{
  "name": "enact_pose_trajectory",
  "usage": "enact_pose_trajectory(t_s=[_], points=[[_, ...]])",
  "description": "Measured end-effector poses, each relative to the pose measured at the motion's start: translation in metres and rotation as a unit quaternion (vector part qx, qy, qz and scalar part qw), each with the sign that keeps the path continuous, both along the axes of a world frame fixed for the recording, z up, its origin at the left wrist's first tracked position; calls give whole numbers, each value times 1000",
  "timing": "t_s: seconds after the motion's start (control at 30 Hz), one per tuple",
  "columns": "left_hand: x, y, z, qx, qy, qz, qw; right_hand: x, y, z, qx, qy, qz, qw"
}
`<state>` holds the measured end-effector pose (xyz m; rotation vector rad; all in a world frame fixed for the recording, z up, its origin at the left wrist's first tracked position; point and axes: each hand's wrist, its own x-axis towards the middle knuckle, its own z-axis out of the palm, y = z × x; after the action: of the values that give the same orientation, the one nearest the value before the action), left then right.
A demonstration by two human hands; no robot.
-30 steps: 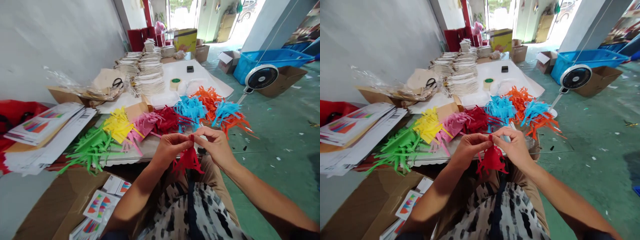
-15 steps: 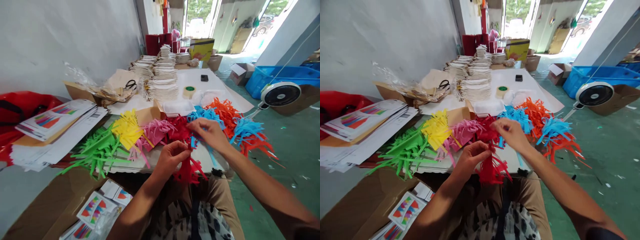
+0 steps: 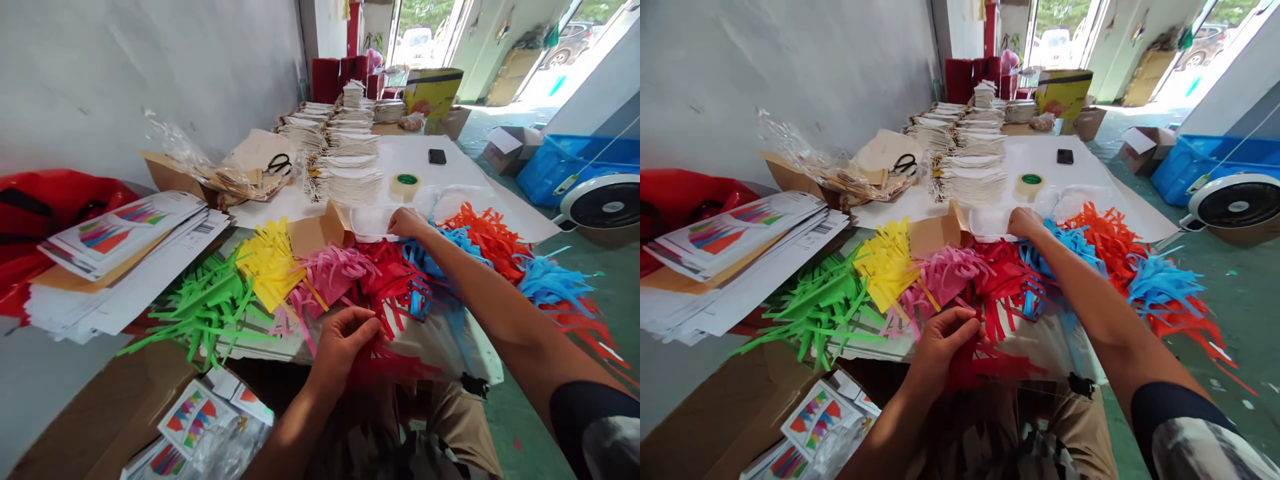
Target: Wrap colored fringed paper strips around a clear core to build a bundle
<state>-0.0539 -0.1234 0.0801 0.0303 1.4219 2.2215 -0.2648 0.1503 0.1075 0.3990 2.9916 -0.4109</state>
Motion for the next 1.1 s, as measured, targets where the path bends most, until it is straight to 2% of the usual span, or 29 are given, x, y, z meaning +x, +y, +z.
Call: enact_pose_trajectory(t_s=[0.1,0.2,0.27,0.33,0.4,0.43,0.5,0.57,0.67,0.77,1.1], points=[[-1,0,-2,13,-1,16,1000,7,-2,5,-12,56,-11,998],[0,-2,1,5,21,34,999,31,-12,16,-43,138,-15,989],[2,-3,4,-16,45,50,998,64,-25,22,-85,176,3,981],[7,-2,8,-43,70,62,995,111,-42,28,-159,198,46,966],[14,0,13,-71,98,71,990,165,-62,30,-352,243,108,897],[18,2,16,-83,110,73,988,192,-71,30,-406,244,114,873],[28,7,21,-97,123,68,985,236,-87,27,-464,254,100,843],[39,11,25,-99,124,58,986,264,-96,21,-483,285,79,824],[54,17,29,-104,132,49,984,284,-98,11,-472,339,54,812],[64,21,32,-114,154,51,980,293,-96,6,-466,351,34,812],[79,27,42,-131,178,49,974,314,-93,9,-490,357,25,795]])
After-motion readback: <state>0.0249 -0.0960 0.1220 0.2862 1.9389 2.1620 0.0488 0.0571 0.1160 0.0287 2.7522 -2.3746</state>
